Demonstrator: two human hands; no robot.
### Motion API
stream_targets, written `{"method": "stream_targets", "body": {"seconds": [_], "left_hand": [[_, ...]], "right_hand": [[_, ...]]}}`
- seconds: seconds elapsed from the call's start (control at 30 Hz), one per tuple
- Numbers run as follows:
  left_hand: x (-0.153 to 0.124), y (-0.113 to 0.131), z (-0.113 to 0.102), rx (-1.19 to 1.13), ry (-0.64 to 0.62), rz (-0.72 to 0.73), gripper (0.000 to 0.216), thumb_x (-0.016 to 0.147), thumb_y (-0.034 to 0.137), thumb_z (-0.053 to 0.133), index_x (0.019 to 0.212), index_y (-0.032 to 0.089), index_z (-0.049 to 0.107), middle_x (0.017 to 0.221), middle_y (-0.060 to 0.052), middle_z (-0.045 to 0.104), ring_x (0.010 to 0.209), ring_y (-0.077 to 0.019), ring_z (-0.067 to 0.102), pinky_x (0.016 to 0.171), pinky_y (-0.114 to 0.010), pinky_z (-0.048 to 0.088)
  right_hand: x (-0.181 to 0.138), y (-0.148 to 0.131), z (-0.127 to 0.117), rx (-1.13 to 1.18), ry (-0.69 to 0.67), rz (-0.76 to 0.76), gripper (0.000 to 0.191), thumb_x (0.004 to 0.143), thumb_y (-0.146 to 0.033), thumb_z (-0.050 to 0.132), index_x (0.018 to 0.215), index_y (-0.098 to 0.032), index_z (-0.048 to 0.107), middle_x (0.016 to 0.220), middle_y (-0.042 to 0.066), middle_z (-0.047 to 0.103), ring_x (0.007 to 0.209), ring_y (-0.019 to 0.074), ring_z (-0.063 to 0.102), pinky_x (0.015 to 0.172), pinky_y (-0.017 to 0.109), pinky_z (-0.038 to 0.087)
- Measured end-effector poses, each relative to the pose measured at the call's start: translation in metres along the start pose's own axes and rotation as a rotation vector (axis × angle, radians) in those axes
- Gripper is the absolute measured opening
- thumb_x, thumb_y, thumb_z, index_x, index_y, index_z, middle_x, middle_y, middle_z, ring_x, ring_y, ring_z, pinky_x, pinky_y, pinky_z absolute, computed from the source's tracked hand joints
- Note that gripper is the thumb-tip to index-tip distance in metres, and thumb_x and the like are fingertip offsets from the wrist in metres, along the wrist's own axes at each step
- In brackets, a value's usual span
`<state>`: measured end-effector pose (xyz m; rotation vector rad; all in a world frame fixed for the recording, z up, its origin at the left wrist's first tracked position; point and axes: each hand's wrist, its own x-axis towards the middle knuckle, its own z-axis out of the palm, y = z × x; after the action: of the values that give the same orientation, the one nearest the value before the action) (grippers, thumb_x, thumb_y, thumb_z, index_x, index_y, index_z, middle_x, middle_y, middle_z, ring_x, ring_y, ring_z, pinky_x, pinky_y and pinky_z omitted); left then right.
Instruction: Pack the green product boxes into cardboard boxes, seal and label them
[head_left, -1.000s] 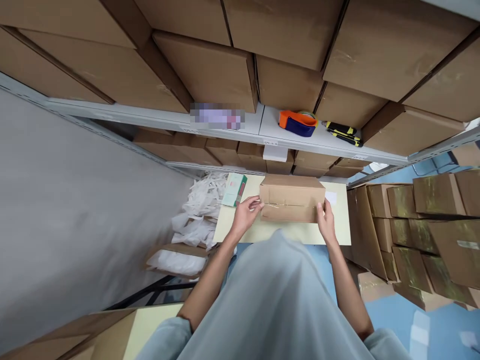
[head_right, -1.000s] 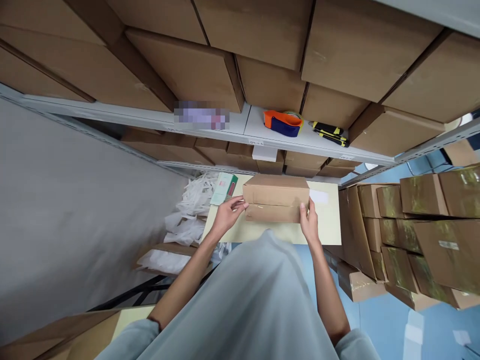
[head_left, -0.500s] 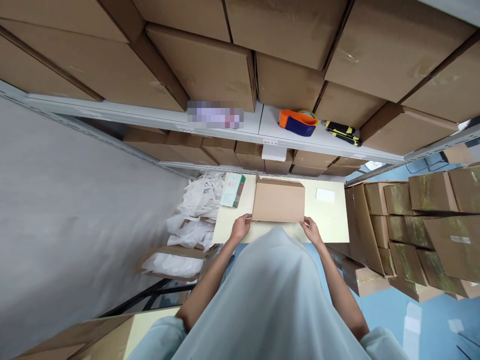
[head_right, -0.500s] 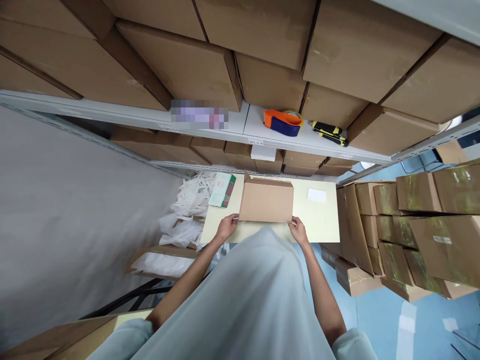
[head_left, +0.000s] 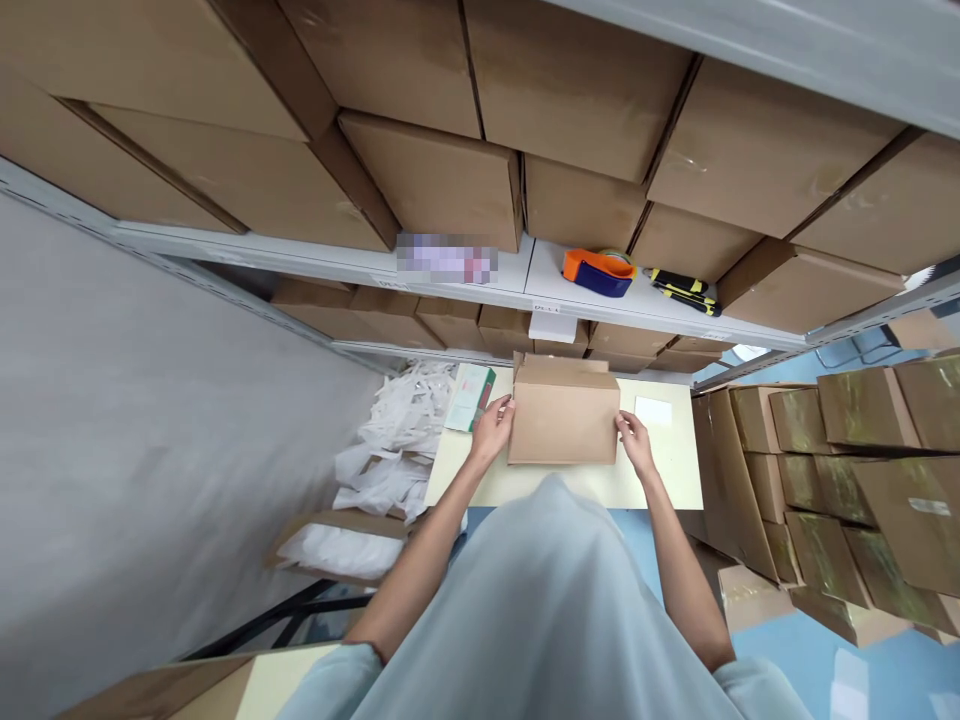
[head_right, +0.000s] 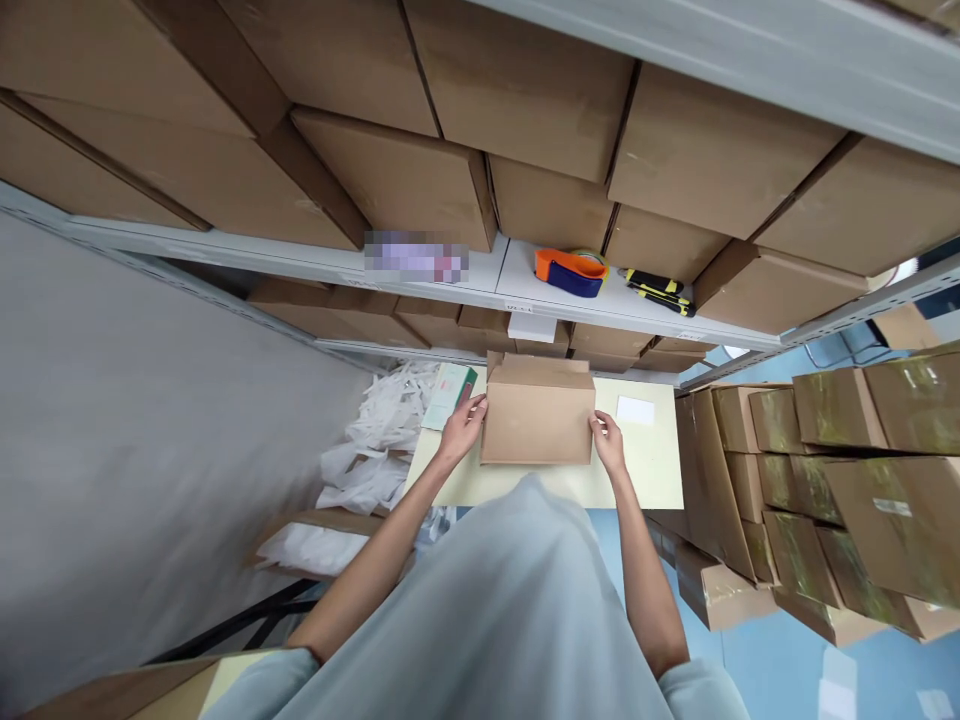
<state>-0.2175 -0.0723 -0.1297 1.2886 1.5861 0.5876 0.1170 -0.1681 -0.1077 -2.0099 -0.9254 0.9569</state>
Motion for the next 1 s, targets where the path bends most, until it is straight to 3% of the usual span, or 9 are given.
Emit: {"method": "stream_targets", "body": {"seconds": [0.13, 0.27, 0.4, 0.47, 0.53, 0.6, 0.73, 0.87, 1.0], "left_hand": [[-0.031, -0.008, -0.003, -0.141, 0.012, 0.072, 0.057, 0.109, 0.053, 0.059, 0.154, 0.021, 0.069, 0.161, -0.016, 0.070, 0.130, -0.0294, 0.078, 0.116, -0.045, 0.062], [-0.051, -0.018, 0.006, -0.222, -0.056, -0.019, 0.080, 0.101, 0.056, 0.074, 0.171, 0.025, 0.052, 0.158, -0.017, 0.070, 0.132, -0.0295, 0.078, 0.112, -0.044, 0.065], [-0.064, -0.022, 0.010, -0.173, -0.113, -0.152, 0.105, 0.092, 0.053, 0.086, 0.179, 0.024, 0.035, 0.149, -0.018, 0.075, 0.136, -0.0338, 0.076, 0.114, -0.048, 0.064], [-0.074, -0.018, 0.007, -0.139, -0.010, -0.142, 0.107, 0.093, 0.049, 0.085, 0.181, 0.023, 0.030, 0.159, -0.021, 0.068, 0.146, -0.0358, 0.069, 0.120, -0.050, 0.060], [-0.083, -0.006, 0.002, -0.051, 0.164, -0.021, 0.094, 0.098, 0.049, 0.078, 0.178, 0.022, 0.036, 0.170, -0.022, 0.059, 0.159, -0.0369, 0.058, 0.129, -0.053, 0.052], [-0.086, 0.010, 0.000, 0.067, 0.231, 0.170, 0.071, 0.106, 0.048, 0.067, 0.170, 0.022, 0.051, 0.169, -0.019, 0.060, 0.163, -0.0356, 0.053, 0.137, -0.055, 0.044], [-0.068, 0.043, 0.011, 0.263, -0.051, 0.433, 0.052, 0.110, 0.045, 0.056, 0.156, 0.022, 0.068, 0.166, -0.016, 0.065, 0.163, -0.0354, 0.052, 0.141, -0.056, 0.038], [-0.043, 0.052, 0.023, 0.410, -0.136, 0.428, 0.038, 0.109, 0.042, 0.058, 0.128, 0.020, 0.083, 0.166, -0.017, 0.065, 0.170, -0.0413, 0.043, 0.146, -0.065, 0.021], [-0.048, 0.038, 0.011, 0.461, -0.143, 0.435, 0.043, 0.113, 0.041, 0.054, 0.086, 0.026, 0.084, 0.158, -0.009, 0.072, 0.169, -0.0372, 0.045, 0.146, -0.066, 0.021]], "right_hand": [[-0.028, -0.006, -0.019, 0.075, -0.023, -0.056, 0.074, 0.100, -0.083, 0.054, 0.127, -0.019, 0.079, 0.131, 0.019, 0.082, 0.109, 0.0320, 0.079, 0.087, 0.046, 0.069], [-0.045, 0.007, -0.016, 0.118, -0.042, 0.011, 0.082, 0.098, -0.089, 0.054, 0.132, -0.019, 0.079, 0.139, 0.021, 0.080, 0.121, 0.0355, 0.080, 0.092, 0.050, 0.071], [-0.047, 0.027, -0.005, -0.021, -0.033, 0.123, 0.096, 0.096, -0.098, 0.036, 0.108, -0.016, 0.084, 0.110, 0.023, 0.086, 0.102, 0.0362, 0.083, 0.083, 0.050, 0.071], [-0.048, 0.027, -0.004, -0.124, 0.021, 0.105, 0.093, 0.097, -0.096, 0.034, 0.104, -0.017, 0.083, 0.107, 0.023, 0.086, 0.105, 0.0372, 0.082, 0.089, 0.052, 0.069], [-0.049, 0.017, -0.005, -0.194, 0.111, 0.030, 0.084, 0.099, -0.089, 0.040, 0.110, -0.018, 0.082, 0.121, 0.025, 0.084, 0.117, 0.0385, 0.077, 0.102, 0.056, 0.065], [-0.049, -0.002, -0.003, -0.268, 0.156, -0.114, 0.070, 0.106, -0.076, 0.042, 0.117, -0.018, 0.082, 0.130, 0.024, 0.081, 0.124, 0.0380, 0.073, 0.112, 0.057, 0.059], [-0.032, -0.046, 0.016, -0.446, -0.045, -0.422, 0.051, 0.116, -0.047, 0.040, 0.125, -0.021, 0.082, 0.135, 0.017, 0.081, 0.131, 0.0345, 0.070, 0.121, 0.054, 0.053], [0.004, -0.075, 0.036, -0.581, -0.217, -0.471, 0.048, 0.114, -0.032, 0.043, 0.140, -0.016, 0.079, 0.149, 0.019, 0.075, 0.142, 0.0360, 0.066, 0.128, 0.055, 0.048], [0.033, -0.079, 0.041, -0.635, -0.292, -0.448, 0.053, 0.109, -0.034, 0.062, 0.159, -0.017, 0.069, 0.157, 0.021, 0.069, 0.151, 0.0380, 0.060, 0.130, 0.057, 0.046]]}}
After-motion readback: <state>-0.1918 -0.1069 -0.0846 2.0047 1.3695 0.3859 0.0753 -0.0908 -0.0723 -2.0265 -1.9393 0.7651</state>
